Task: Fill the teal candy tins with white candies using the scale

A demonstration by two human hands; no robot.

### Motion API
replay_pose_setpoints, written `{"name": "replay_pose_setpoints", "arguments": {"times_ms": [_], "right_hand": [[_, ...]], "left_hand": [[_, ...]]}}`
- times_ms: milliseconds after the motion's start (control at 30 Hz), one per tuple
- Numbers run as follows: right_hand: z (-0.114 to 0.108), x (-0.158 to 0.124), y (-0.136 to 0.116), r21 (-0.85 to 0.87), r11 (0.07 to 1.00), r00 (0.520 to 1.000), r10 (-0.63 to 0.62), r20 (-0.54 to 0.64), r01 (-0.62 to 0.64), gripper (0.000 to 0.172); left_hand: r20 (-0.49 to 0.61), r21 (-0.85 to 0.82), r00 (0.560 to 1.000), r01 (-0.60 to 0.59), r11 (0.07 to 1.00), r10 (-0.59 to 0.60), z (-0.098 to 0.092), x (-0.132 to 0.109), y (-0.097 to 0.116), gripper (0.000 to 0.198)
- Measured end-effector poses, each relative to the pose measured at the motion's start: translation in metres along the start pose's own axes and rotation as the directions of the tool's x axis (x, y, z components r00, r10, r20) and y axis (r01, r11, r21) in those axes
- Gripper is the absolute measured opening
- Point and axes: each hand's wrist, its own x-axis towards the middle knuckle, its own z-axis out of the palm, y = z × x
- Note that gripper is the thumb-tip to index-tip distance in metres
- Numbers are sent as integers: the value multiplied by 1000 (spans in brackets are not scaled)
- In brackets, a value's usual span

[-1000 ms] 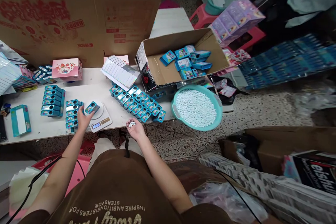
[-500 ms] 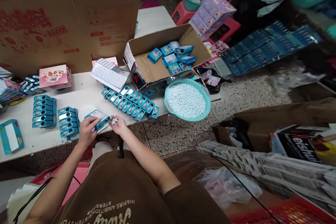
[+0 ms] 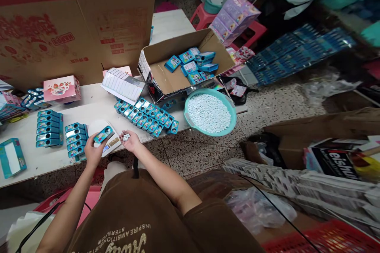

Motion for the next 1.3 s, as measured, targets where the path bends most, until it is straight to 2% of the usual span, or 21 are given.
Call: {"name": "replay_pose_setpoints", "arguments": {"times_ms": [100, 167, 267, 400, 500, 600, 700, 867, 1000, 1200, 1300], "right_hand": [[-4, -5, -6, -30, 999, 1000, 26, 5, -26, 31], [-9, -9, -10, -45, 998, 999, 54, 3, -54, 37], [-16, -14, -15, -54, 996, 998, 62, -31, -64, 40], [-25, -21, -17, -56, 998, 996, 33, -80, -37, 39], [-30, -24, -18, -58, 998, 996, 10, -85, -15, 39], [-34, -25, -18, -60, 998, 997, -17, -76, 12, 37], [-36, -22, -17, -71, 997, 996, -34, -82, 28, 33], [-40, -14, -14, -101, 994, 996, -50, -77, 42, 23], [-39, -10, -11, -112, 992, 997, -68, -41, 63, 16], [-34, -7, -9, -191, 978, 997, -83, -9, 79, 14], [-31, -5, -7, -239, 969, 998, -65, 15, 67, 12]], "left_hand": [[-114, -98, 968, 214, 972, -225, 9, 7, -29, 47], [-143, -123, 943, 284, 951, -301, 13, 14, -48, 49], [-155, -99, 932, 315, 944, -327, 17, 25, -71, 49], [-181, -35, 924, 336, 941, -337, 23, 36, -88, 45], [-143, -2, 944, 300, 954, -297, 26, 38, -91, 44], [-134, 44, 976, 177, 983, -169, 23, 34, -86, 59], [-177, 116, 982, 88, 989, -67, 12, 22, -80, 68], [-331, 125, 937, 162, 979, -112, -9, -13, -85, 54], [-357, 122, 919, 226, 966, -170, -17, -41, -96, 47], [-386, 317, 922, 146, 937, -13, -24, -58, -89, 37], [-372, 337, 928, 107, 936, 28, -26, -60, -84, 35]]}}
